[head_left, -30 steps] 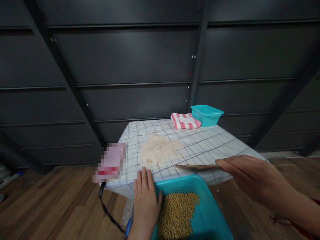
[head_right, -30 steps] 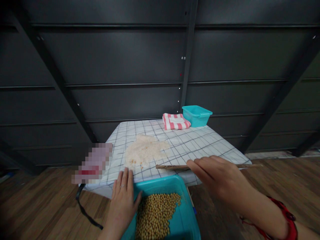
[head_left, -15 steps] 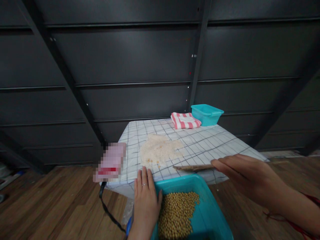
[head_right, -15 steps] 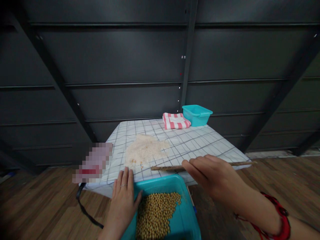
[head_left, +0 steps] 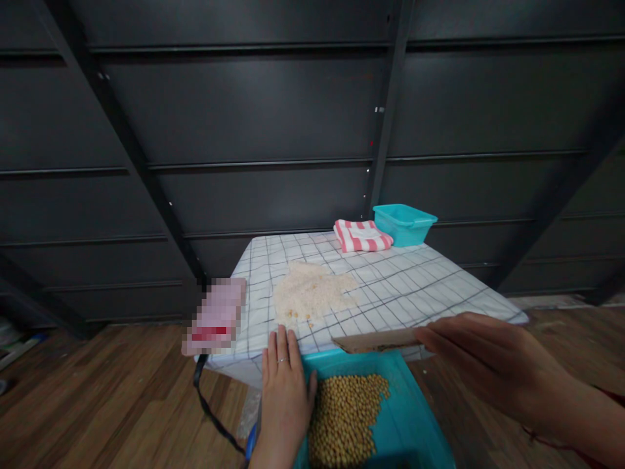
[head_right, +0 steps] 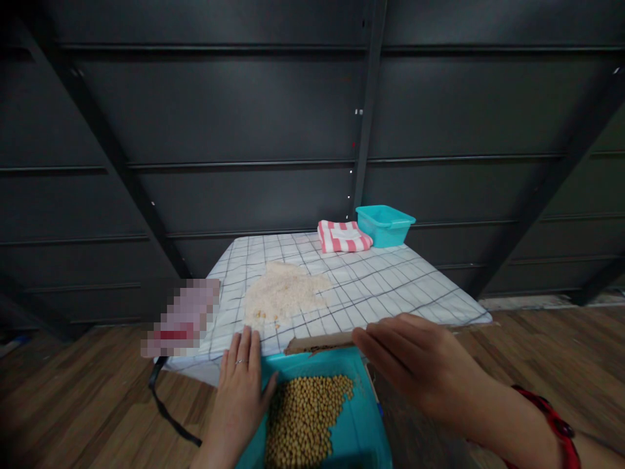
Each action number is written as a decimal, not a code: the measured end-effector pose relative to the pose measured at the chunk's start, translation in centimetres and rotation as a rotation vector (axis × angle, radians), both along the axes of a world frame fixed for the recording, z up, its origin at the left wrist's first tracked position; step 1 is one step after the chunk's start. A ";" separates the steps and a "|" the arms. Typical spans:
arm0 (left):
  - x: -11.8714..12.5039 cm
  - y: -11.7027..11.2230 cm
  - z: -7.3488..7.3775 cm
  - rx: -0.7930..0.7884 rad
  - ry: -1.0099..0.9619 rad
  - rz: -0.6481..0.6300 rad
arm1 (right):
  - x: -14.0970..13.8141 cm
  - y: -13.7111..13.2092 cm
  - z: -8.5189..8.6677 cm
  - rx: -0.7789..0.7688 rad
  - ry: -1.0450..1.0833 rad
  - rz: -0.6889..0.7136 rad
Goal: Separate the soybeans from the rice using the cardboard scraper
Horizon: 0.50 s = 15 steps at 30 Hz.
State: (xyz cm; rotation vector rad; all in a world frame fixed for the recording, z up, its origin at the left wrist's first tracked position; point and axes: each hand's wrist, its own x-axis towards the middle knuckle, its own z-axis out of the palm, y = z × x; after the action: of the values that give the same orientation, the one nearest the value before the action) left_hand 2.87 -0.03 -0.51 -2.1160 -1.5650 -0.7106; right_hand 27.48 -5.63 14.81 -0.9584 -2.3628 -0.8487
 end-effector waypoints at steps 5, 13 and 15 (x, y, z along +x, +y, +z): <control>0.0 0.0 -0.1 -0.006 -0.014 0.002 | -1.2 -0.5 1.5 0.066 -0.076 0.062; 0.0 0.1 -0.4 -0.017 -0.036 0.008 | -0.2 -0.8 1.4 0.065 -0.001 0.126; -0.1 0.2 -0.5 -0.020 -0.038 0.003 | 1.0 -0.1 1.2 0.025 0.067 0.002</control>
State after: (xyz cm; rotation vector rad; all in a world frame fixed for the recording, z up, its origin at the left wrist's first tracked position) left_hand 2.79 0.13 -0.97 -2.1259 -1.6013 -0.7418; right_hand 28.51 -5.71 15.97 -0.9598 -2.2906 -0.8312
